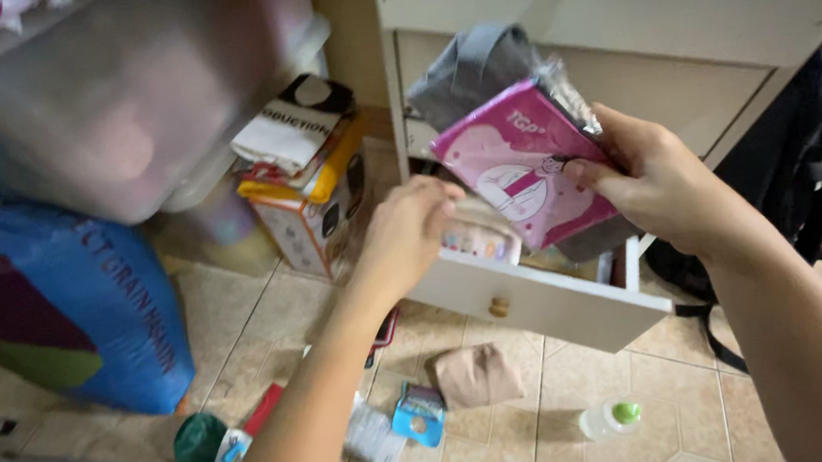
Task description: The person organizes office supplies by sorting small items, packets, and stationery into drawers and on a desk. They open and close drawers, place items such as a red packet, a green pouch, and various small containers into the drawers, and arrange items on the desk surface.
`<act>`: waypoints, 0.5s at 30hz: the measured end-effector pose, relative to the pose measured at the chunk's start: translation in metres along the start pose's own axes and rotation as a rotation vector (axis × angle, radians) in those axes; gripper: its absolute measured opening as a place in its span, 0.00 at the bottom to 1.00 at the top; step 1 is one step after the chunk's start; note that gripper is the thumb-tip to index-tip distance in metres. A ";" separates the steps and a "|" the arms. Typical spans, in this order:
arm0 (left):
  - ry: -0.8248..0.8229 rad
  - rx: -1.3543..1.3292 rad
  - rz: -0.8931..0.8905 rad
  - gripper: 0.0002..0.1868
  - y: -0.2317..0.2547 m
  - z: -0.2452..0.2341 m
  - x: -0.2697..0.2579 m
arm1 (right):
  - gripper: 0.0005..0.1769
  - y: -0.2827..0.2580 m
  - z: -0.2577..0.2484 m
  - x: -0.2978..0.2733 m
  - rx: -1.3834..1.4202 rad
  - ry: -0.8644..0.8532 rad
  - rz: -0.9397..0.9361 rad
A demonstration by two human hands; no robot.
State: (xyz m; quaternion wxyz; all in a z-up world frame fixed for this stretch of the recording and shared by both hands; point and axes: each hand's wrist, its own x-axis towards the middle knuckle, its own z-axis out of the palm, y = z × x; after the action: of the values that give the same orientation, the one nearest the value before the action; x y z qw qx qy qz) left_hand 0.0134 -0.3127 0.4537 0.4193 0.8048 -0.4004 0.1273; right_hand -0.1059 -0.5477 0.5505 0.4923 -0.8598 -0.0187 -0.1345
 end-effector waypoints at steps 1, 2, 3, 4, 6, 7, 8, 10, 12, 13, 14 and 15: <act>-0.133 0.091 -0.028 0.11 -0.003 0.009 0.017 | 0.24 0.005 -0.007 0.007 -0.148 -0.009 0.031; -0.279 0.261 -0.209 0.13 -0.009 0.017 0.035 | 0.26 0.012 -0.013 0.014 -0.297 -0.023 0.065; -0.420 0.433 -0.392 0.15 -0.015 0.025 0.049 | 0.28 0.020 -0.016 0.019 -0.446 -0.036 0.099; -0.280 0.403 -0.375 0.15 -0.022 0.031 0.053 | 0.25 0.031 -0.015 0.023 -0.420 -0.118 0.105; -0.003 0.339 -0.339 0.17 -0.037 0.035 0.055 | 0.23 0.054 -0.009 0.030 -0.373 -0.247 0.110; 0.023 0.336 -0.351 0.17 -0.042 0.038 0.053 | 0.23 0.066 -0.004 0.034 -0.351 -0.294 0.111; 0.051 0.335 -0.361 0.17 -0.046 0.039 0.048 | 0.24 0.077 0.000 0.038 -0.378 -0.347 0.138; 0.082 0.274 -0.311 0.19 -0.050 0.038 0.043 | 0.24 0.100 0.010 0.043 -0.429 -0.457 0.195; 0.090 0.154 -0.190 0.23 -0.048 0.037 0.040 | 0.31 0.119 0.026 0.050 -0.459 -0.584 0.286; -0.021 0.129 -0.201 0.22 -0.045 0.035 0.040 | 0.34 0.126 0.032 0.053 -0.474 -0.648 0.332; -0.130 0.104 -0.210 0.21 -0.040 0.033 0.040 | 0.34 0.130 0.034 0.055 -0.506 -0.663 0.329; -0.239 0.078 -0.220 0.21 -0.035 0.031 0.040 | 0.34 0.131 0.038 0.057 -0.537 -0.678 0.325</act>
State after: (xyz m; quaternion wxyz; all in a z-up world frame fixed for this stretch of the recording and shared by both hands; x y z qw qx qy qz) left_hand 0.0610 -0.3470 0.4360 0.3486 0.8689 -0.3514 -0.0004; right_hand -0.0216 -0.5886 0.4360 0.2328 -0.9442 -0.0081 0.2329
